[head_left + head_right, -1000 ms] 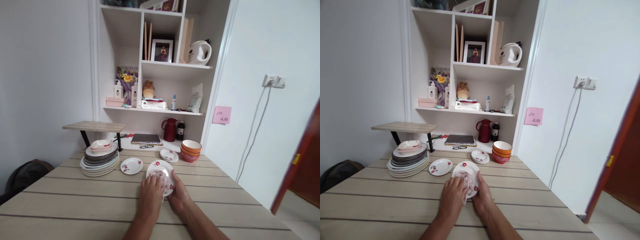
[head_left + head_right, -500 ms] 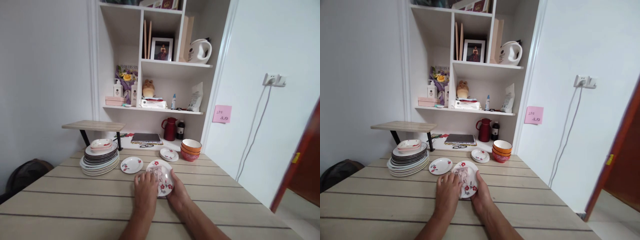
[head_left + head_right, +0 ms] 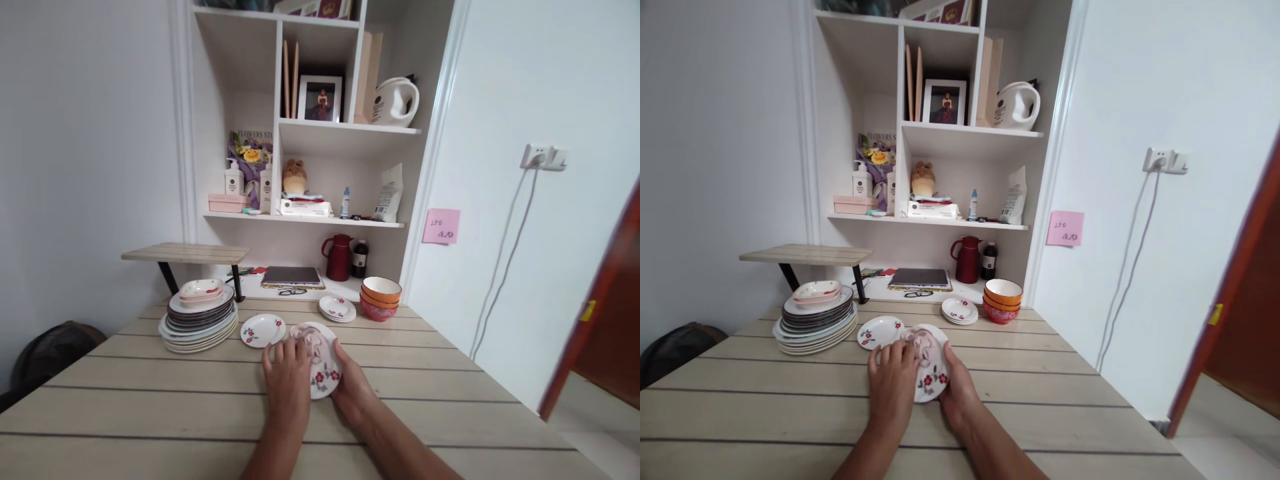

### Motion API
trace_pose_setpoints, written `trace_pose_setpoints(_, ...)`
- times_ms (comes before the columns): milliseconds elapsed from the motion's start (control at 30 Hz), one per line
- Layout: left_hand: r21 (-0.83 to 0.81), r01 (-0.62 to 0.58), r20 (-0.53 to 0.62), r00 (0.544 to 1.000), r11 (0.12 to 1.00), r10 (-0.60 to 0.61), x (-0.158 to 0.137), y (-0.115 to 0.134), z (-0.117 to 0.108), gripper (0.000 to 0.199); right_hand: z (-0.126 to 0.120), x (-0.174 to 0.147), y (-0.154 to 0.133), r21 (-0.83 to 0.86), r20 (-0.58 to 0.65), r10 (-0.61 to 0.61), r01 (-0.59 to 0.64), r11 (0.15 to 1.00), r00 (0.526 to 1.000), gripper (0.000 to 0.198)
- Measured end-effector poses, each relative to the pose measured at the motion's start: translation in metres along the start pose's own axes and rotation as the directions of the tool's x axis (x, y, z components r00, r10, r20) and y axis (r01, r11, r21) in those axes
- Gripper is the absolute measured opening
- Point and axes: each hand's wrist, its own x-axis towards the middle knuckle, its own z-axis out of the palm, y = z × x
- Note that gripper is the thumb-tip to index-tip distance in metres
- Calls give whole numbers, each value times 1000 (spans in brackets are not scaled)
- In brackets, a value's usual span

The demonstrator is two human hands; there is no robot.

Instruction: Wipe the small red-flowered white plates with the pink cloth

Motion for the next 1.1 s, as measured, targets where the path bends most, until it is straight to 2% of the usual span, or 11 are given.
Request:
trace_pose_setpoints(100,19,-17,24,1000,1000,17,-2,1,1,19,-4,3,-3,30,-3,11,-11,999,1000,46)
trace_pose_setpoints(233,-48,-118,73,990,992,122,-8,7,6,14,-8,4,-9,85,21,28,-30,996,999,48)
trace_pose_setpoints(367,-148,-210,51,974,966,219,-11,10,11,22,-5,0,-10,86,63,58,-63,994,996,49)
trace_pose_setpoints(433,-143,-193,30,980,971,199,-10,9,12,30,-2,-2,-8,52,38,53,-55,997,998,46)
trace_pose_setpoints(500,-105,-117,23,993,988,120,-7,6,12,36,1,-3,-5,13,-5,35,-35,999,999,43)
trace_pose_setpoints(567,-54,-24,21,999,998,25,-3,3,10,35,3,-3,-3,-3,-20,15,-15,1000,1000,41)
trace_pose_setpoints(633,-12,21,17,1000,1000,-21,-2,1,9,28,3,-2,-2,2,-13,7,-7,1000,1000,41)
trace_pose_setpoints(767,0,-51,17,999,999,51,-5,2,10,19,0,0,-3,36,-35,16,-15,999,999,40)
trace_pose_setpoints(933,-108,-152,27,987,983,155,-11,10,17,17,-1,2,-5,76,0,45,-45,996,999,43)
trace_pose_setpoints(1033,-110,-144,18,989,983,147,-10,11,16,19,0,0,-2,55,3,25,-26,998,1000,43)
trace_pose_setpoints(1100,-89,-86,19,996,992,88,-6,9,12,18,1,-1,1,6,-10,2,-2,1000,1000,44)
